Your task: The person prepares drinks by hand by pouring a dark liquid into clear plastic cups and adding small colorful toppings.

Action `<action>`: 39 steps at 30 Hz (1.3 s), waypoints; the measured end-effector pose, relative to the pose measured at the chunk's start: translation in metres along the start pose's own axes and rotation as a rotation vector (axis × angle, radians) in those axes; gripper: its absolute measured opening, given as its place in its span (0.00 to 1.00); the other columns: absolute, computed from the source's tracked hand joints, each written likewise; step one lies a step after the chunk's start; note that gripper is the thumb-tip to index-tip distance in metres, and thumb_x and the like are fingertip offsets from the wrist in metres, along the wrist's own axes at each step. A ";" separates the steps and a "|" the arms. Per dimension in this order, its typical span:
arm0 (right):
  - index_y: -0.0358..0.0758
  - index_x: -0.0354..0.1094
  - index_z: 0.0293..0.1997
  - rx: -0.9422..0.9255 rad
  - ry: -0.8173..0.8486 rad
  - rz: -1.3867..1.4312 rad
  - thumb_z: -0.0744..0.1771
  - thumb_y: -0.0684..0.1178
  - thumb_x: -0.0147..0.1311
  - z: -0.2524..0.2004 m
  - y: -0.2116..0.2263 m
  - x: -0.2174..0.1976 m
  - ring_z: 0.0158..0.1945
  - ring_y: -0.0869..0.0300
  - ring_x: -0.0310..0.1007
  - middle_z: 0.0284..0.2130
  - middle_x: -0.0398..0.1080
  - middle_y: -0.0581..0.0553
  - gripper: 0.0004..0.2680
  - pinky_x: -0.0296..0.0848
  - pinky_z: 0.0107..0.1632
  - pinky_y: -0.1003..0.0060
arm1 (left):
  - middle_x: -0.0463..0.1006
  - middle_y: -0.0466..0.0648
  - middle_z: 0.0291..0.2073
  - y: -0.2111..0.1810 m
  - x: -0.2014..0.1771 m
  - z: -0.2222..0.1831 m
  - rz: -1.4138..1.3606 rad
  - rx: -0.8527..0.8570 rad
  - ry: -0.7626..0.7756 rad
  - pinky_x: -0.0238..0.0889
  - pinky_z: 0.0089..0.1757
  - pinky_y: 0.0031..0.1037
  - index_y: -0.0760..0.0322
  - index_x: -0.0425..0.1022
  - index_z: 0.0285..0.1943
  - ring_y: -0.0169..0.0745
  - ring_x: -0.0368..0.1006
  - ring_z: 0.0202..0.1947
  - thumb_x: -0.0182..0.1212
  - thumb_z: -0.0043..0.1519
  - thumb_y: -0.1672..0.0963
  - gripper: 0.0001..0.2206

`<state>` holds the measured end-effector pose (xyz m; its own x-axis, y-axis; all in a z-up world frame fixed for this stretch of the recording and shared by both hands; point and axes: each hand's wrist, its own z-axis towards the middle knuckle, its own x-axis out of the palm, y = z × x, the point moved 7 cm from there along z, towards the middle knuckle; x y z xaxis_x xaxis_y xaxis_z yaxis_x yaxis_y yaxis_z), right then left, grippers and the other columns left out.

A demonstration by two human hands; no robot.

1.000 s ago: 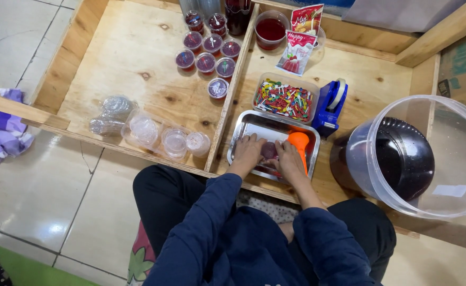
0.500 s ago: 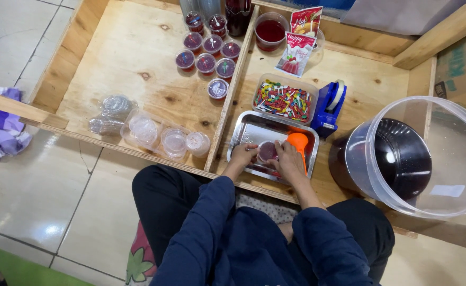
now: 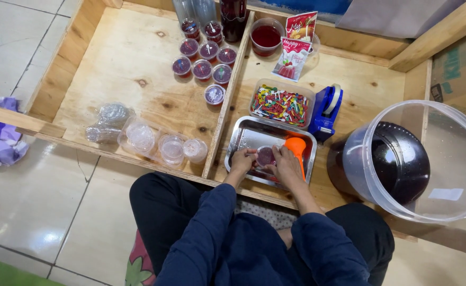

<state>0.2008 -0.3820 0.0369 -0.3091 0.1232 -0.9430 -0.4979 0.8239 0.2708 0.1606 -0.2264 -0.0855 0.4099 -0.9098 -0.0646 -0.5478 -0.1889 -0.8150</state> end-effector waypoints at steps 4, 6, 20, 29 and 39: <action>0.39 0.60 0.70 0.004 0.000 -0.001 0.64 0.60 0.61 0.001 0.001 -0.002 0.59 0.46 0.65 0.53 0.64 0.40 0.28 0.72 0.51 0.48 | 0.81 0.58 0.25 -0.009 -0.003 -0.007 0.029 -0.002 -0.006 0.76 0.23 0.26 0.64 0.83 0.45 0.45 0.80 0.24 0.67 0.58 0.60 0.08; 0.40 0.58 0.71 0.010 0.023 0.014 0.65 0.60 0.59 0.002 -0.001 0.003 0.60 0.46 0.64 0.54 0.63 0.40 0.27 0.72 0.52 0.48 | 0.80 0.59 0.25 -0.014 -0.004 -0.011 0.008 0.009 -0.010 0.76 0.24 0.28 0.64 0.83 0.46 0.46 0.80 0.24 0.66 0.58 0.61 0.08; 0.41 0.59 0.71 0.003 0.013 -0.014 0.65 0.62 0.58 -0.001 -0.003 0.004 0.60 0.47 0.64 0.54 0.64 0.40 0.27 0.72 0.51 0.48 | 0.77 0.58 0.45 -0.086 -0.008 -0.083 0.806 0.517 0.035 0.74 0.42 0.45 0.44 0.73 0.67 0.60 0.79 0.44 0.52 0.69 0.54 0.16; 0.42 0.60 0.71 -0.002 0.009 -0.020 0.65 0.63 0.58 -0.001 -0.004 0.003 0.59 0.47 0.65 0.52 0.65 0.41 0.27 0.72 0.51 0.49 | 0.73 0.54 0.52 -0.095 -0.005 -0.083 1.222 0.625 0.108 0.72 0.43 0.46 0.32 0.62 0.72 0.58 0.79 0.45 0.55 0.66 0.47 0.23; 0.38 0.62 0.69 -0.019 -0.033 0.010 0.64 0.60 0.62 0.002 -0.003 0.004 0.57 0.43 0.68 0.50 0.66 0.37 0.27 0.74 0.49 0.46 | 0.74 0.49 0.38 -0.094 0.023 -0.061 1.457 0.810 -0.096 0.65 0.35 0.40 0.40 0.77 0.57 0.53 0.78 0.33 0.73 0.51 0.46 0.23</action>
<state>0.2026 -0.3829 0.0320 -0.2872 0.1502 -0.9460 -0.5103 0.8118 0.2838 0.1768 -0.2527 0.0246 -0.0125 -0.1112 -0.9937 -0.0042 0.9938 -0.1112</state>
